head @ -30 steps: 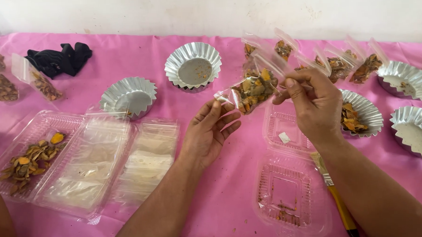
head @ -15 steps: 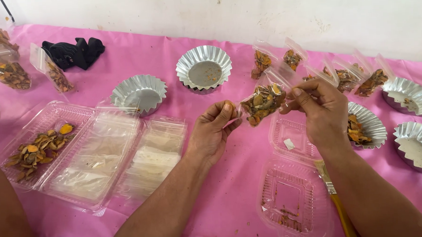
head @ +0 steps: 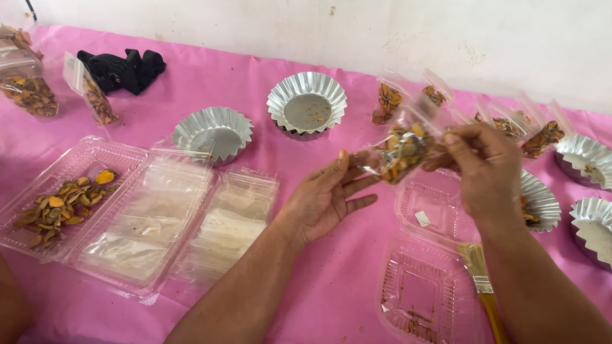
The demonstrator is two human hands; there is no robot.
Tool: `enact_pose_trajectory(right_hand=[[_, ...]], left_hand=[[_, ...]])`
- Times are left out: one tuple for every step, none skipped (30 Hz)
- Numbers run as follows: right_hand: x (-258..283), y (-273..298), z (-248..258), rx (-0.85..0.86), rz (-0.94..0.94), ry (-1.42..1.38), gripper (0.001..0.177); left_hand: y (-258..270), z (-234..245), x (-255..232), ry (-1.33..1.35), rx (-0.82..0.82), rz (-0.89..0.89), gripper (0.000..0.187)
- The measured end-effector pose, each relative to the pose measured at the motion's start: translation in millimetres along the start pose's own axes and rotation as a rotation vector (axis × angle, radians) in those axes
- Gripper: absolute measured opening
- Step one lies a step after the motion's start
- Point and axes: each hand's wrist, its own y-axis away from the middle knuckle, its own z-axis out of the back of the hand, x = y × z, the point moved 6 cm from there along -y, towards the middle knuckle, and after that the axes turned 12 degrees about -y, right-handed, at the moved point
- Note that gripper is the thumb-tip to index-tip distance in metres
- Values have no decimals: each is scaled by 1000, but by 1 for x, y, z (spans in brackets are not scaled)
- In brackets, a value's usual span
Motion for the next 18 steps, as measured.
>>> enact_pose_trajectory(right_hand=[[8,-2,4,3,4,0,7],[16,-4,14,-108,12,18,10],[25,-7,24,-216,24,37,13],[30,-10,31,-210,32,37,13],[38,-16,41,-257,85,27,11],[45,-21,51,-304,137,17,10],[40,-39,55,-299,143,14,10],[34,-58,56,-234,149,114,5],[28,-74,59,-175,150,218,8],[31,-82,44,-177,151,221,8],[29,-92,26,-108,70,305,7],[27,-101,8,-38,-13,388,6],[24,-108,-4,-45,-7,387,6],[18,-114,-18,1,-23,432,5],[12,-121,-34,48,-41,475,5],[-5,-131,-39,44,-38,473,5],[-21,-141,-45,59,-7,558,9],[-37,-151,-52,74,23,643,15]], left_hand=[[3,-4,-1,0,1,-5,47],[6,-9,2,-68,18,58,50],[8,-14,4,-136,36,115,55],[3,-10,17,-135,36,104,55],[-3,-2,29,-403,-15,109,48],[-10,6,39,-670,-71,115,41],[-12,9,49,-671,-73,107,41],[-16,11,46,-979,-143,-103,35],[-16,8,47,-1279,-212,-315,34],[-13,8,47,-1277,-209,-317,34],[-7,-3,43,-1438,-139,-514,46],[0,-15,41,-1591,-62,-716,58],[-2,-13,43,-1594,-57,-723,58],[-4,-12,44,-1563,-58,-771,62],[-4,-10,44,-1530,-61,-816,65],[-4,-12,43,-1534,-57,-820,65],[-4,-14,42,-1531,-52,-830,67],[-3,-15,41,-1528,-47,-840,68]])
